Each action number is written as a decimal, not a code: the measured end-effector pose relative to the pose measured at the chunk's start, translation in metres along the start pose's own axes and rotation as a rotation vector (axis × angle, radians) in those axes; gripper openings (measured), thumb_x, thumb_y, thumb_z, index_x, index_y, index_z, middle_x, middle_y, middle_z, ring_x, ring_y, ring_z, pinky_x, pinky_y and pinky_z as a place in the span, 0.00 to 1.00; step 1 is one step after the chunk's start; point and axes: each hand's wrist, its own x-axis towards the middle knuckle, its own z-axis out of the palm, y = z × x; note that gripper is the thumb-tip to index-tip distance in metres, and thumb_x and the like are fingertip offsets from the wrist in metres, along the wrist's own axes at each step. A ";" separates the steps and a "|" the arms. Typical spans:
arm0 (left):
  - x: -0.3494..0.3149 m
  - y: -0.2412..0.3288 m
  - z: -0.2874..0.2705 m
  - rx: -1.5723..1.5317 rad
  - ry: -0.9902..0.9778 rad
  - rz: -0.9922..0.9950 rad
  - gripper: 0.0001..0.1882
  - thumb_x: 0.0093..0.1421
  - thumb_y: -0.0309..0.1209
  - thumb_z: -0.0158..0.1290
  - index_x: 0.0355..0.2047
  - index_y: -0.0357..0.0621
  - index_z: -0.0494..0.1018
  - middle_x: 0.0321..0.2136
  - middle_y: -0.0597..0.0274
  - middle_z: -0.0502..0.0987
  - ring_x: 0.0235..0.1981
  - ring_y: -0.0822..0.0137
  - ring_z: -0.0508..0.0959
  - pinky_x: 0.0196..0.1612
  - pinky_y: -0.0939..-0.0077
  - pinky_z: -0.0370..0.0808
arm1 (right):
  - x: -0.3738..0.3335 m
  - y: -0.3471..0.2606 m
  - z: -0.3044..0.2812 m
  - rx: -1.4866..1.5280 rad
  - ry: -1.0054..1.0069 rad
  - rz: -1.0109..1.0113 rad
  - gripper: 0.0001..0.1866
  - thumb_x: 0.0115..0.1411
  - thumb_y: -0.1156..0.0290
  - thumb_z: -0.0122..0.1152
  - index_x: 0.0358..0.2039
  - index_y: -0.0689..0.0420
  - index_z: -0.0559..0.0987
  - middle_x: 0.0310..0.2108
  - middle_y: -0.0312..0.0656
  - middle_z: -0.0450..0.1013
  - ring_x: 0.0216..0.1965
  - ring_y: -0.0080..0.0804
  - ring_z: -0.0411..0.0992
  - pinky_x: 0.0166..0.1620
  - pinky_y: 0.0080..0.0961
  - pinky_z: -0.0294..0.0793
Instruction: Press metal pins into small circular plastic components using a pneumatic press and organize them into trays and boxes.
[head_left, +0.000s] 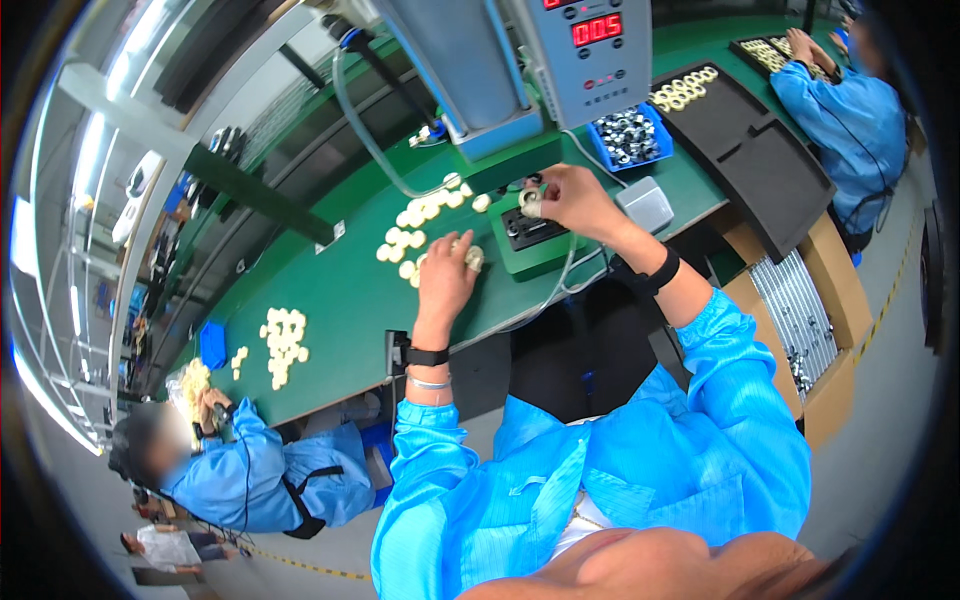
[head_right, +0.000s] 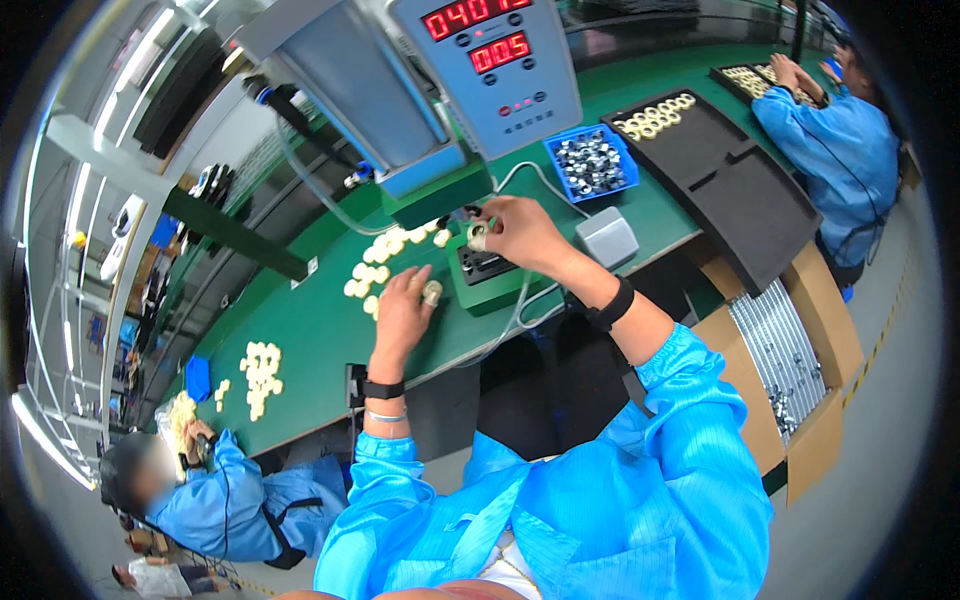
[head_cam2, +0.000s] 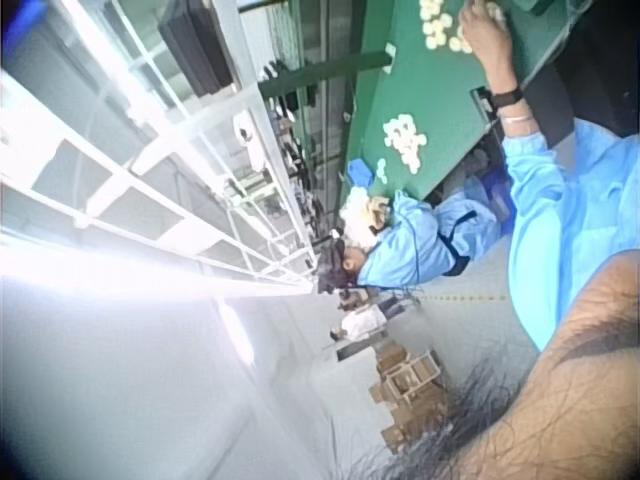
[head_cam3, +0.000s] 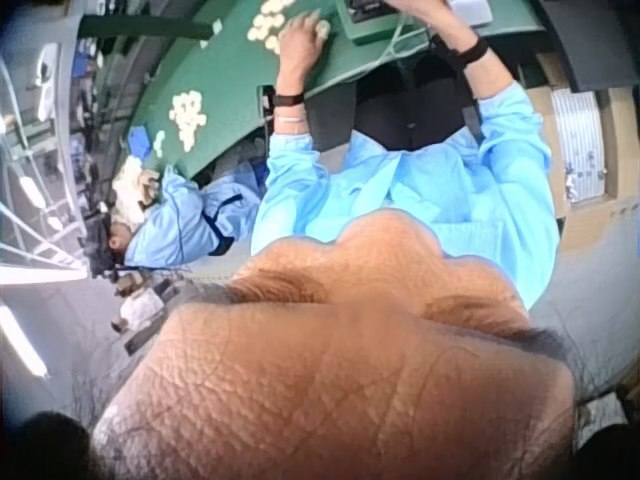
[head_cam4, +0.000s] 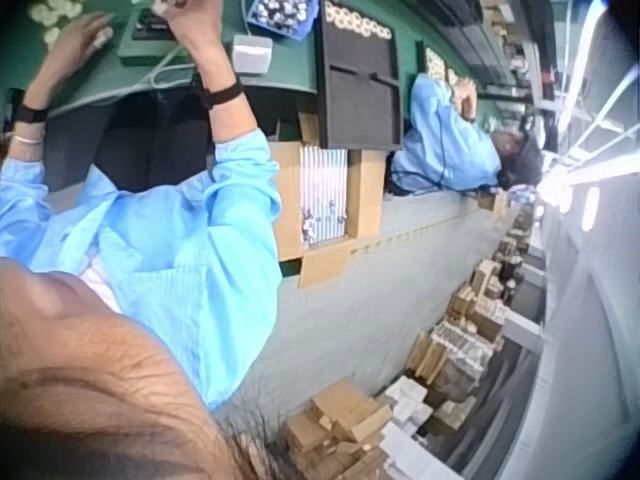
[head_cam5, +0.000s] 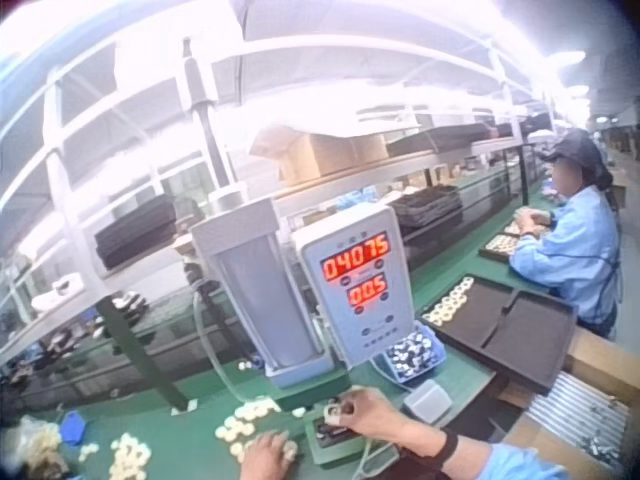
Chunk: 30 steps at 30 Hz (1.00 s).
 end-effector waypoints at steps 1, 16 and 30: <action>0.004 -0.002 -0.004 0.067 0.058 0.015 0.26 0.54 0.32 0.59 0.55 0.49 0.70 0.54 0.51 0.70 0.55 0.49 0.69 0.52 0.51 0.70 | -0.005 -0.003 -0.008 0.011 0.022 -0.016 0.19 0.48 0.66 0.69 0.40 0.62 0.81 0.30 0.45 0.78 0.28 0.34 0.75 0.35 0.30 0.74; 0.121 -0.080 0.083 -0.049 0.136 0.056 0.15 0.51 0.40 0.59 0.36 0.48 0.80 0.39 0.55 0.80 0.44 0.51 0.78 0.43 0.53 0.73 | 0.085 0.180 -0.246 -0.987 0.150 0.653 0.13 0.48 0.72 0.64 0.36 0.61 0.81 0.40 0.54 0.78 0.45 0.48 0.77 0.48 0.41 0.76; 0.087 -0.052 0.050 0.080 0.052 0.034 0.06 0.54 0.30 0.56 0.32 0.44 0.79 0.32 0.52 0.79 0.38 0.47 0.76 0.41 0.52 0.69 | 0.070 0.162 -0.246 -0.937 0.101 0.414 0.13 0.51 0.63 0.65 0.34 0.57 0.83 0.34 0.51 0.79 0.40 0.48 0.78 0.44 0.39 0.76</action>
